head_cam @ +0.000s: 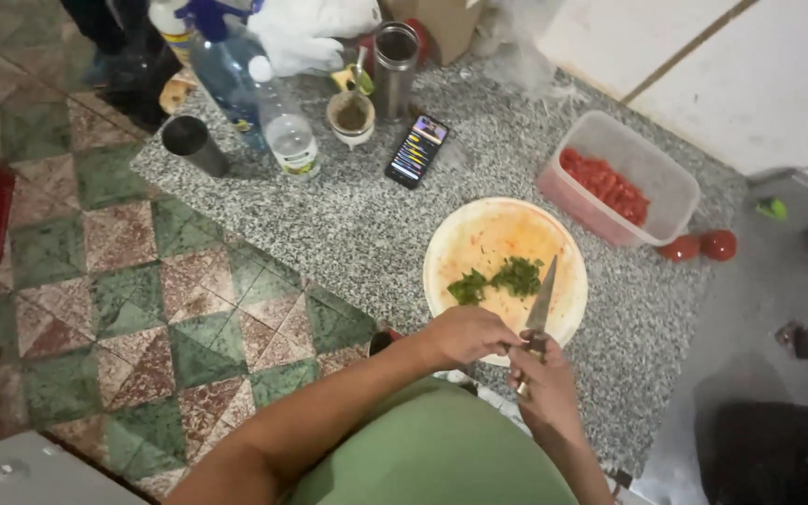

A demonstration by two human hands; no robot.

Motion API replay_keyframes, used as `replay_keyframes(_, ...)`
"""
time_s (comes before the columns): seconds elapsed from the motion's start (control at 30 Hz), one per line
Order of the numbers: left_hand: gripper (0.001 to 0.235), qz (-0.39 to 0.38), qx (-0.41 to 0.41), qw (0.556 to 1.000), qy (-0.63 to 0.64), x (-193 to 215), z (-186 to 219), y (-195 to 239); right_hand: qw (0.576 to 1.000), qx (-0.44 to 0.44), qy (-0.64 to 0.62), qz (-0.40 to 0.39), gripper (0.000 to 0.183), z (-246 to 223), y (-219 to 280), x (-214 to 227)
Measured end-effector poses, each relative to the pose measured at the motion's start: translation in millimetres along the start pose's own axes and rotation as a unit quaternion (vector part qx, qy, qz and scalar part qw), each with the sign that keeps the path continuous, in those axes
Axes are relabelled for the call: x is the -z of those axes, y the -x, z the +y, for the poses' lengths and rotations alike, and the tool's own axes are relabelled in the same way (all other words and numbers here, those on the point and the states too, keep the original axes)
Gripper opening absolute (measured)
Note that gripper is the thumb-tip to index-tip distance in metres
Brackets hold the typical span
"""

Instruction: Chopping green herbs on a cutting board, mixing them with other ingredients in a bowl, and bagging them.

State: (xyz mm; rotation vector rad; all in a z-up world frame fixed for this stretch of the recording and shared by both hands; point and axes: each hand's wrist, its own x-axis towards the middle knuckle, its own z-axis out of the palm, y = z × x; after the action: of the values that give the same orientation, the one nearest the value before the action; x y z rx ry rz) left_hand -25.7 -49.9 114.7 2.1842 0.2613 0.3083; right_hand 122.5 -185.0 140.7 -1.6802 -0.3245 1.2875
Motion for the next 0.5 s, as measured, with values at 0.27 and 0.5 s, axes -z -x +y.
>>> replay_keyframes(0.27,0.010,0.074,-0.018,0.997,-0.003,-8,-19,45,0.993,-0.063,0.092,-0.030,0.027,-32,38,-42)
replay_keyframes(0.5,0.026,0.248,0.424,0.778,0.391,96,47,101,0.973,-0.071,0.215,0.040,0.026,-22,59,-18)
